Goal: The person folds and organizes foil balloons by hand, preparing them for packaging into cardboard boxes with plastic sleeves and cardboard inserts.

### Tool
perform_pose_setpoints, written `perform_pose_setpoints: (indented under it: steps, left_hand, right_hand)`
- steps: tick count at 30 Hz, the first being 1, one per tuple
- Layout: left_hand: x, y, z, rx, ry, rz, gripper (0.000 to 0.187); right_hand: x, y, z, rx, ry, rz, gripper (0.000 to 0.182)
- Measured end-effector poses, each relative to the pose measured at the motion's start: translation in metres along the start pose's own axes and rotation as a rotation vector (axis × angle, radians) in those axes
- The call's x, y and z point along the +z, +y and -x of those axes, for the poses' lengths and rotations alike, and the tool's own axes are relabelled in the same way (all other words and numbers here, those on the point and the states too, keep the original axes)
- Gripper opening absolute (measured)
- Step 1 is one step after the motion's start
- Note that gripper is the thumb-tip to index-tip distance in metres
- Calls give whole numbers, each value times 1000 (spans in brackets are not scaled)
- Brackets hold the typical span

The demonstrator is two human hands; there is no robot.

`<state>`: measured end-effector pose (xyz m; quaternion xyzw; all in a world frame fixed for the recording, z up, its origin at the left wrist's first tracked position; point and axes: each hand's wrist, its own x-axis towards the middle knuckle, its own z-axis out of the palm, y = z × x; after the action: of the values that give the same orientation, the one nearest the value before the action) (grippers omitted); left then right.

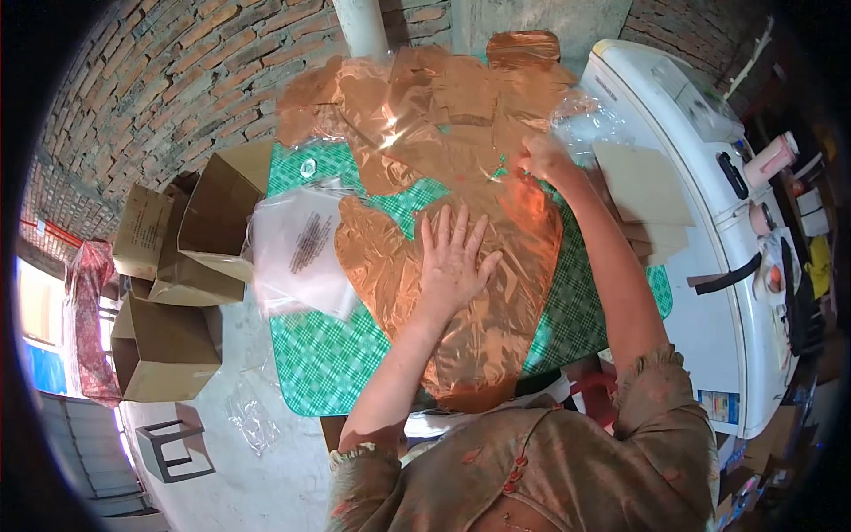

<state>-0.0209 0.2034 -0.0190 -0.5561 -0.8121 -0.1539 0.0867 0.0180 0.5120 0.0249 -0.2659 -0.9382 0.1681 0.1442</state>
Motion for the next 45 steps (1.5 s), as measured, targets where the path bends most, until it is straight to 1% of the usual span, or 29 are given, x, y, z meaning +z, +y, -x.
perform_pose_setpoints:
  steps: [2, 4, 7, 10, 13, 16, 19, 22, 25, 26, 28, 31, 34, 37, 40, 41, 43, 45]
  left_hand:
    - [1, -1, 1, 7, 10, -3, 72]
    - [2, -1, 0, 14, 21, -10, 71]
    - [2, -1, -1, 16, 25, -18, 71]
    - [2, 0, -1, 13, 8, -16, 71]
    - [1, -1, -1, -1, -17, -14, 71]
    - [0, 0, -2, -18, -60, -9, 72]
    - [-3, 1, -2, -19, -61, -10, 72]
    - [-4, 1, -2, -28, -84, -11, 73]
    - [-3, 1, -2, -27, -97, -10, 73]
    - [-3, 0, -2, -23, -94, -15, 73]
    - [-6, 1, -2, -19, -87, -10, 73]
    - [-8, 0, -2, -15, -85, 2, 72]
    - [-6, 0, -2, -10, -83, 2, 71]
    - [-10, 0, -3, -18, -112, 7, 72]
    - [-8, 0, -3, -25, -109, 33, 72]
    - [-9, 0, -3, -25, -112, 38, 72]
    - [-11, 0, -4, -27, -122, 45, 71]
    - [-13, -1, -5, -27, -133, 48, 71]
  right_hand:
    - [1, 3, 14, -5, -96, -9, 9]
    - [15, 13, 21, -193, 21, 159, 10]
    - [25, 23, 18, -447, 279, 173, 15]
    - [26, 25, 6, -565, 417, 111, 12]
    - [20, 8, -16, -267, 56, 274, 15]
    - [26, -33, -5, -500, 407, 289, 17]
    - [54, -43, -18, -512, 331, 184, 16]
    - [60, -48, -55, -464, 95, 128, 16]
    - [53, -73, -83, -266, -99, 188, 12]
    - [46, -86, -91, -244, -59, 167, 10]
    - [33, -113, -104, -199, 14, 122, 16]
    - [54, -117, -150, -364, 383, -115, 19]
    - [60, -120, -190, -373, 298, -134, 15]
    - [83, -115, -227, -382, 153, -96, 19]
    - [103, -104, -237, -425, 147, -62, 29]
    - [106, -100, -243, -414, 112, -63, 34]
    - [97, -99, -253, -392, 37, -65, 45]
    - [55, -120, -235, -262, -185, -150, 46]
